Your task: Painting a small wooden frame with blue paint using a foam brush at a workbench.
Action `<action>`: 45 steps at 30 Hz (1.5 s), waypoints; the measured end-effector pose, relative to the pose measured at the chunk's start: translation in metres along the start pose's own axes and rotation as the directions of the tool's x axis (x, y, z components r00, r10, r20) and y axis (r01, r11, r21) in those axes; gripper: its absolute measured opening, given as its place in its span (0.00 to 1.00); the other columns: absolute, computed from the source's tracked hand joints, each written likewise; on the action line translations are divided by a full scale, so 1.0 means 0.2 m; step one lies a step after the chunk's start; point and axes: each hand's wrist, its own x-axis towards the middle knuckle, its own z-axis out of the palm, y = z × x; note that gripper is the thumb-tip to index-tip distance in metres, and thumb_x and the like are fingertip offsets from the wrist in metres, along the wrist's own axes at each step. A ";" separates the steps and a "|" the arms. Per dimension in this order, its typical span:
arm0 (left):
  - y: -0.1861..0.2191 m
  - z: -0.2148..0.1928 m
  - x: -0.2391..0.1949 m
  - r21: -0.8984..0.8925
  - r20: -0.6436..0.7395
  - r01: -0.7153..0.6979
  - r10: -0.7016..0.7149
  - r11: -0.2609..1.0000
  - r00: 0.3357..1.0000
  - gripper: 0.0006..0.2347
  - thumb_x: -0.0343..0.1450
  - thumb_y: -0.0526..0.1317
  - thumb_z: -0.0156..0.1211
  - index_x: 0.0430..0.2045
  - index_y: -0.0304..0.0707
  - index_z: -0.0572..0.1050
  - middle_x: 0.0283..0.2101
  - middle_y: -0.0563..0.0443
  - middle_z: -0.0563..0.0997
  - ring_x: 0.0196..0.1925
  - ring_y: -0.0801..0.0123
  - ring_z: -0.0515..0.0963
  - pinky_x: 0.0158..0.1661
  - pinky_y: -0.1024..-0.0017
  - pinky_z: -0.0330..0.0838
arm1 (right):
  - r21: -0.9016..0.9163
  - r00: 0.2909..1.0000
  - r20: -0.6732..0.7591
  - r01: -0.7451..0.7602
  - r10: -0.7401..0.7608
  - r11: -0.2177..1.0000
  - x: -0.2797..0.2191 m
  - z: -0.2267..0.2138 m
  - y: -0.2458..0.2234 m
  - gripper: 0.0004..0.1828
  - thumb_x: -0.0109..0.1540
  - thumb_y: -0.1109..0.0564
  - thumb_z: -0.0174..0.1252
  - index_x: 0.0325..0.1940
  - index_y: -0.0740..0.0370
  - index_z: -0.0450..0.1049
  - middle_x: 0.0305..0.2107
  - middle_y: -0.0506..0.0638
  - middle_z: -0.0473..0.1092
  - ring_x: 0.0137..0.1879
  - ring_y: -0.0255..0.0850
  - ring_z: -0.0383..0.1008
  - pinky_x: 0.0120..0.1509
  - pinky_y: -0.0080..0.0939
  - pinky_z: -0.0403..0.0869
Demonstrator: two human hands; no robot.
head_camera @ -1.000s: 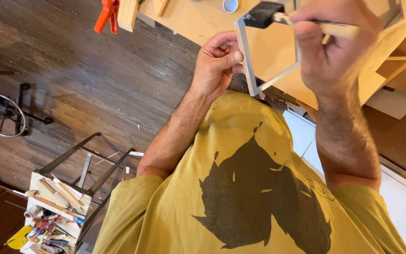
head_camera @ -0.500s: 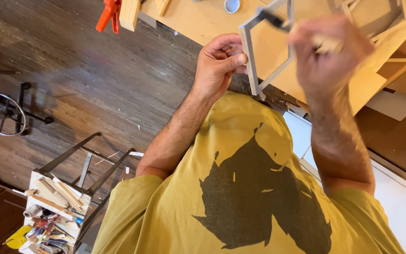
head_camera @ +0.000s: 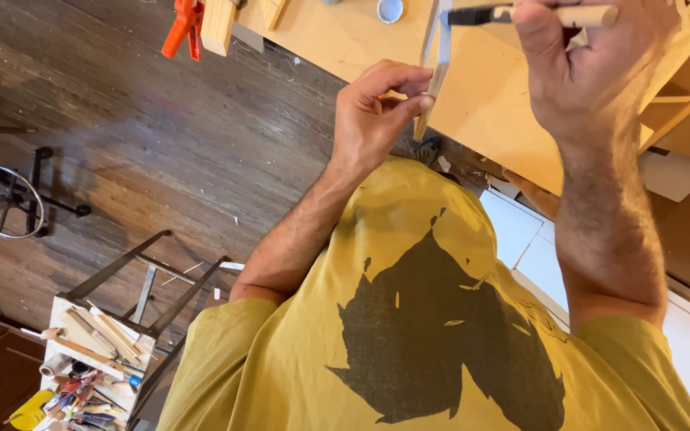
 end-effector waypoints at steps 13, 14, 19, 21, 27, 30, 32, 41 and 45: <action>-0.08 -0.01 0.01 -0.219 0.001 0.101 -0.103 0.971 0.995 0.17 0.72 0.29 0.69 0.56 0.42 0.77 0.42 0.52 0.78 0.40 0.72 0.79 0.41 0.70 0.92 | 0.340 0.989 -0.031 -0.124 0.143 0.932 -0.06 -0.04 0.02 0.29 0.82 0.50 0.53 0.43 0.84 0.73 0.25 0.65 0.69 0.29 0.52 0.69 0.35 0.50 0.63; -0.09 -0.01 0.02 -0.257 -0.002 0.125 -0.129 0.958 0.992 0.17 0.73 0.30 0.69 0.56 0.44 0.77 0.42 0.54 0.78 0.38 0.73 0.78 0.42 0.70 0.92 | 0.317 0.990 -0.019 -0.126 0.139 0.940 -0.06 -0.04 0.00 0.29 0.82 0.50 0.52 0.45 0.85 0.74 0.27 0.67 0.71 0.31 0.53 0.71 0.36 0.49 0.64; -0.11 -0.05 0.04 -0.363 -0.141 0.173 -0.238 0.915 0.961 0.19 0.68 0.27 0.71 0.54 0.39 0.79 0.41 0.50 0.82 0.38 0.65 0.85 0.38 0.63 0.92 | 0.186 0.985 -0.078 -0.138 0.155 0.973 -0.15 0.03 0.14 0.25 0.83 0.51 0.56 0.41 0.78 0.73 0.29 0.62 0.73 0.32 0.48 0.67 0.36 0.49 0.61; -0.08 -0.11 0.04 -0.366 -0.202 0.195 -0.283 0.910 0.938 0.20 0.68 0.23 0.68 0.54 0.37 0.78 0.41 0.49 0.82 0.40 0.63 0.87 0.38 0.64 0.92 | 0.209 0.970 -0.088 -0.204 0.226 0.956 -0.22 0.12 0.25 0.22 0.83 0.56 0.59 0.41 0.76 0.69 0.27 0.61 0.70 0.31 0.46 0.65 0.35 0.50 0.58; 0.02 -0.33 -0.08 -0.415 -0.371 0.082 -0.251 0.906 0.894 0.20 0.69 0.22 0.67 0.56 0.34 0.76 0.42 0.46 0.80 0.41 0.61 0.85 0.31 0.65 0.89 | 0.199 0.968 0.055 -0.251 0.245 0.947 -0.29 0.53 0.40 0.12 0.80 0.62 0.61 0.45 0.73 0.79 0.28 0.54 0.72 0.28 0.38 0.63 0.29 0.41 0.64; 0.03 -0.39 -0.14 -0.380 -0.419 0.047 -0.217 0.924 0.882 0.19 0.70 0.23 0.66 0.57 0.33 0.76 0.40 0.47 0.76 0.40 0.63 0.82 0.31 0.63 0.89 | 0.199 0.965 0.147 -0.243 0.216 0.949 -0.26 0.69 0.36 0.07 0.76 0.66 0.60 0.55 0.74 0.80 0.41 0.63 0.80 0.35 0.42 0.76 0.35 0.37 0.75; -0.01 -0.42 -0.17 -0.401 -0.449 0.037 -0.231 0.915 0.863 0.19 0.70 0.25 0.67 0.56 0.34 0.76 0.39 0.48 0.77 0.39 0.62 0.82 0.30 0.62 0.89 | 0.264 0.952 0.192 -0.283 0.237 0.922 -0.25 0.75 0.35 0.09 0.76 0.62 0.60 0.55 0.72 0.81 0.42 0.60 0.79 0.41 0.44 0.76 0.41 0.42 0.74; 0.00 -0.40 -0.19 -0.413 -0.435 0.036 -0.231 0.910 0.870 0.22 0.69 0.24 0.69 0.58 0.35 0.75 0.42 0.47 0.76 0.40 0.66 0.81 0.32 0.65 0.89 | 0.248 0.933 0.271 -0.307 0.238 0.919 -0.25 0.87 0.37 0.07 0.72 0.65 0.62 0.53 0.69 0.82 0.42 0.57 0.79 0.39 0.41 0.72 0.40 0.41 0.72; 0.01 -0.40 -0.16 -0.435 -0.420 0.020 -0.222 0.900 0.880 0.21 0.69 0.23 0.68 0.58 0.33 0.75 0.41 0.45 0.76 0.38 0.64 0.81 0.32 0.63 0.88 | 0.245 0.945 0.261 -0.263 0.198 0.933 -0.25 0.87 0.38 0.08 0.73 0.63 0.61 0.54 0.70 0.81 0.45 0.59 0.79 0.46 0.46 0.77 0.44 0.44 0.75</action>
